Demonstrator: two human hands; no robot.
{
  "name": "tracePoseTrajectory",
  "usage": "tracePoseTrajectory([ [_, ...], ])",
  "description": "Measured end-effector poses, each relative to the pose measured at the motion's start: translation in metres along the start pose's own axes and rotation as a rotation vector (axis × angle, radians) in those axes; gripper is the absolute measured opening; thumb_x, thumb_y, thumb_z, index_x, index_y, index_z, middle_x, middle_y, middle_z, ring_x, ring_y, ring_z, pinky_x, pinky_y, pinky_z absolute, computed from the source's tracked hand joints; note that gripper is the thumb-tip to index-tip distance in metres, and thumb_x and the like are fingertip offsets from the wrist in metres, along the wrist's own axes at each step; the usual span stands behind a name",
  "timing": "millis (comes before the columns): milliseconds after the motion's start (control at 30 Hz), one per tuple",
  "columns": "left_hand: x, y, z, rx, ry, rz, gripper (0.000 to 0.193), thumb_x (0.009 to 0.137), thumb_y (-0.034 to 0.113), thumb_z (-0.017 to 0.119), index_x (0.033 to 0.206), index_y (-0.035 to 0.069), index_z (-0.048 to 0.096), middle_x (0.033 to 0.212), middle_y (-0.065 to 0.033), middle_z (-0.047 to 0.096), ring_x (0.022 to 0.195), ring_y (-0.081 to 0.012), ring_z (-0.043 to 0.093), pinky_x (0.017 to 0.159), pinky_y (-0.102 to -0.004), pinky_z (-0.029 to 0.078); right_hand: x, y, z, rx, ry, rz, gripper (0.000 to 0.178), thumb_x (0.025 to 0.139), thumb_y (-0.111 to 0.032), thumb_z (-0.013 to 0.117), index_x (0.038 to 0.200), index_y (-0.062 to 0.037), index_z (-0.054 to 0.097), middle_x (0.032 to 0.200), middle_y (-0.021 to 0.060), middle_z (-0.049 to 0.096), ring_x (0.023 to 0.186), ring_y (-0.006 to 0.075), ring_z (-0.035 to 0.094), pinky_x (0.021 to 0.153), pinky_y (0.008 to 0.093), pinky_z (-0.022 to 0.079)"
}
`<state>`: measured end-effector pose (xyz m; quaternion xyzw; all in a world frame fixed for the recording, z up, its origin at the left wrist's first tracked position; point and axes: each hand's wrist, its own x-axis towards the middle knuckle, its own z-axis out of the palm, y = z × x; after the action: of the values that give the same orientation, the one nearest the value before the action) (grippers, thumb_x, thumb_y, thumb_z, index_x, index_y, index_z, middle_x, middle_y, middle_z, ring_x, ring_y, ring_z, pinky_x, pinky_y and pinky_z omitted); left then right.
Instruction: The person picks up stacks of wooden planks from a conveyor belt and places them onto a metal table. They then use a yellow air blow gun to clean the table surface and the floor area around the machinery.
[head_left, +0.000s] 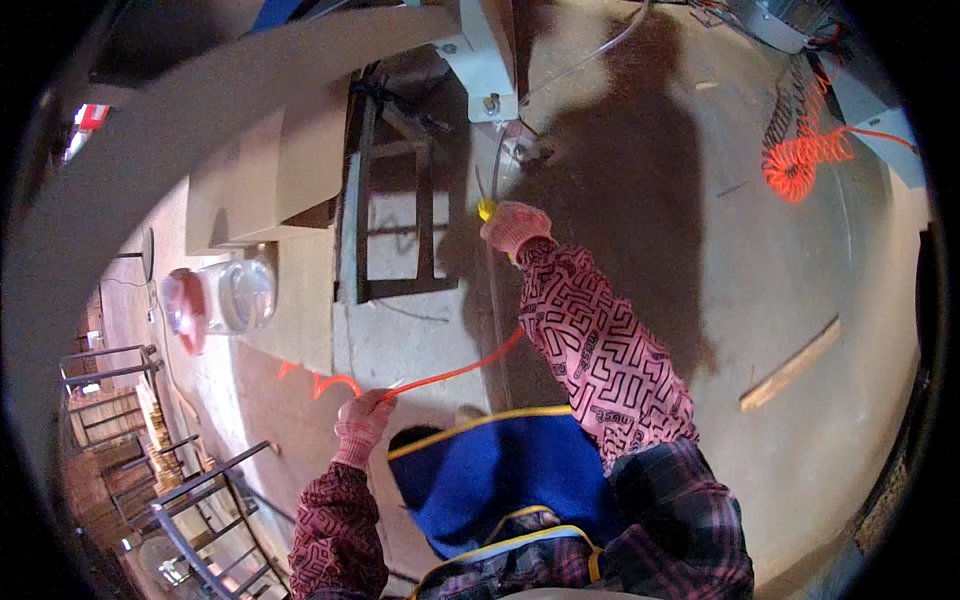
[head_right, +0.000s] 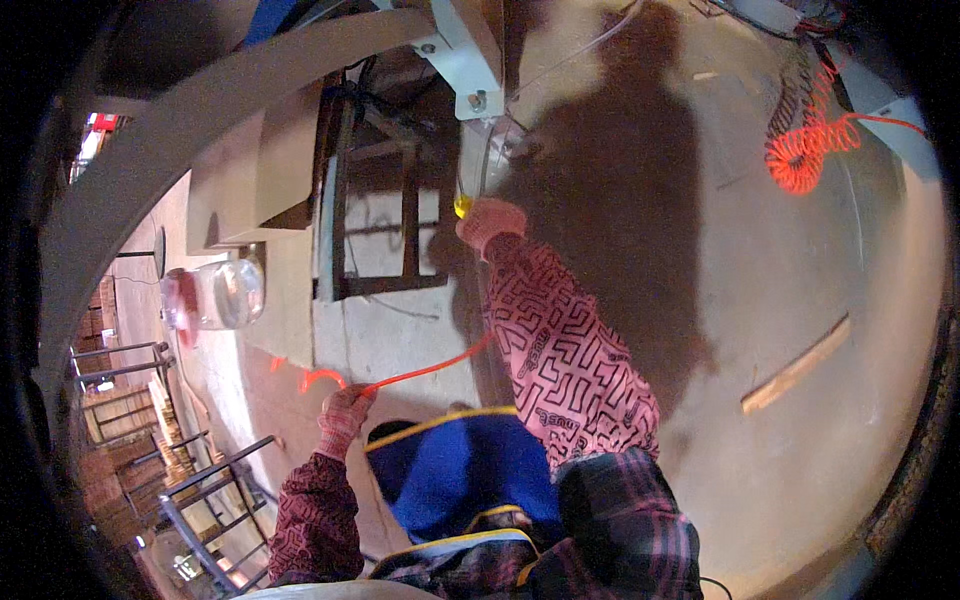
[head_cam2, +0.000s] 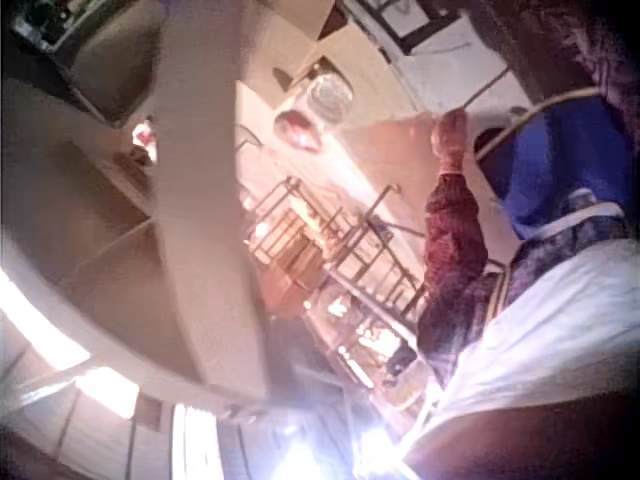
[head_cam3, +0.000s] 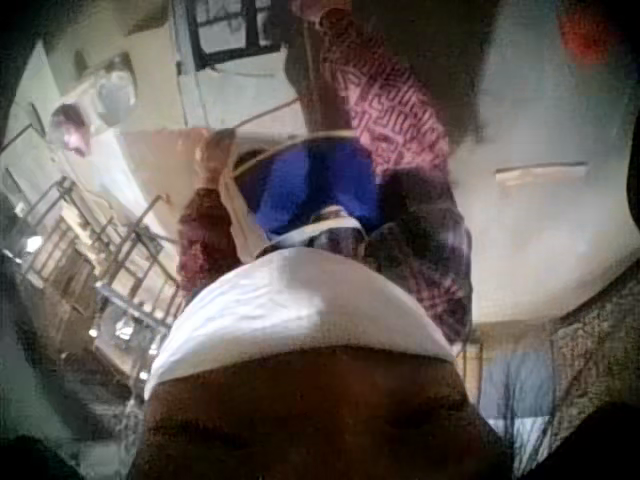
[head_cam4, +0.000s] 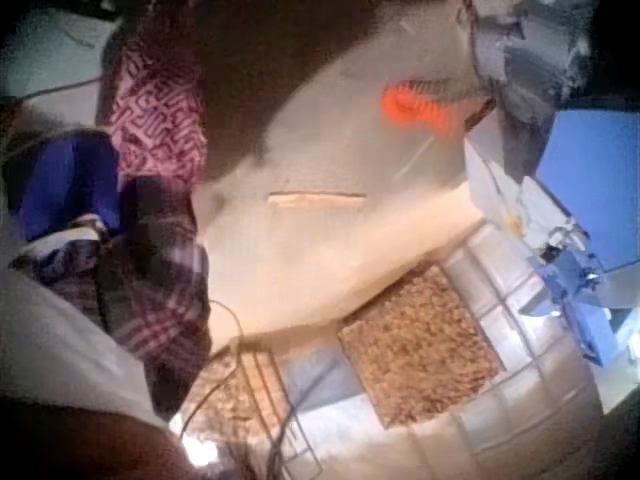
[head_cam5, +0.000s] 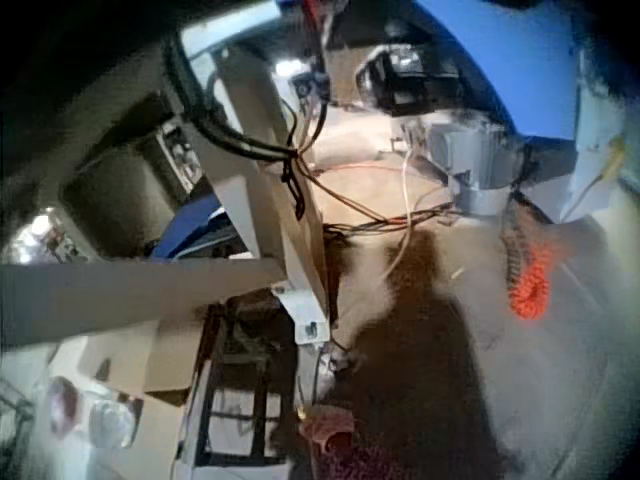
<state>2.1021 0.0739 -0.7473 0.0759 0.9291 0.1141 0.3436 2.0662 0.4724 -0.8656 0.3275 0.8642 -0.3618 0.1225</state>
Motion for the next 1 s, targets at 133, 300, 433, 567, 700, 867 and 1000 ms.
tracePoseTrajectory([
  [133,0.044,0.079,0.033,0.120,0.035,0.396,0.024,0.085,0.030,0.069,0.101,0.013,0.072,0.084,-0.0117,0.071,0.077,-0.0244,0.069,0.068,-0.0336,0.054,0.065,0.002,0.010,-0.374,-0.145,-0.040,0.034,0.087,-0.029,0.057,0.112,-0.0088,0.068,0.112,0.0095,0.068,0.105,0.0261,0.065,0.085,0.0390,0.053],
  [300,0.043,0.104,0.023,-0.232,0.101,0.283,0.025,0.087,0.017,0.069,0.107,0.001,0.069,0.084,-0.0076,0.071,0.074,-0.0090,0.061,0.067,-0.0251,0.050,0.100,-0.005,0.010,-0.321,-0.031,0.004,0.031,0.086,-0.025,0.058,0.112,-0.0106,0.068,0.114,0.0098,0.067,0.105,0.0271,0.065,0.085,0.0391,0.053],
  [433,0.028,0.099,0.030,-0.258,0.083,0.310,0.024,0.086,0.015,0.070,0.107,0.002,0.069,0.082,-0.0037,0.069,0.072,-0.0077,0.059,0.066,-0.0239,0.049,0.116,-0.010,0.006,-0.322,0.106,-0.008,0.028,0.084,-0.023,0.059,0.107,-0.0115,0.070,0.113,0.0098,0.068,0.104,0.0273,0.066,0.085,0.0398,0.054],
  [567,0.028,0.122,0.023,-0.278,0.074,0.401,0.022,0.086,0.012,0.068,0.107,0.003,0.069,0.074,0.0004,0.065,0.062,-0.0052,0.052,0.057,-0.0237,0.046,0.133,0.027,0.010,-0.801,-0.077,-0.369,0.029,0.081,-0.029,0.060,0.103,-0.0134,0.071,0.113,0.0114,0.067,0.104,0.0274,0.065,0.085,0.0405,0.053],
  [700,0.033,0.132,0.029,-0.278,0.034,0.473,0.023,0.087,0.015,0.068,0.107,0.003,0.069,0.068,-0.0002,0.062,0.057,-0.0052,0.050,0.054,-0.0236,0.044,0.108,0.058,0.029,-0.315,0.000,0.036,0.040,0.082,-0.035,0.055,0.111,-0.0094,0.067,0.115,0.0128,0.066,0.108,0.0283,0.063,0.092,0.0385,0.049],
  [867,0.036,0.174,0.031,-0.224,-0.133,0.393,0.026,0.087,0.021,0.068,0.109,0.007,0.069,0.078,-0.0080,0.066,0.068,-0.0142,0.061,0.063,-0.0268,0.049,0.119,0.104,-0.032,-0.255,0.141,0.194,0.031,0.083,-0.031,0.056,0.105,-0.0142,0.071,0.106,0.0118,0.069,0.104,0.0276,0.065,0.081,0.0408,0.054],
  [1000,0.036,0.193,0.027,-0.303,-0.166,0.341,0.030,0.090,0.028,0.065,0.113,0.010,0.067,0.082,-0.0107,0.069,0.072,-0.0176,0.066,0.067,-0.0287,0.052,0.112,0.116,-0.072,-0.199,0.355,0.164,0.035,0.081,-0.033,0.057,0.104,-0.0101,0.070,0.102,0.0127,0.069,0.098,0.0308,0.066,0.079,0.0441,0.054],
])
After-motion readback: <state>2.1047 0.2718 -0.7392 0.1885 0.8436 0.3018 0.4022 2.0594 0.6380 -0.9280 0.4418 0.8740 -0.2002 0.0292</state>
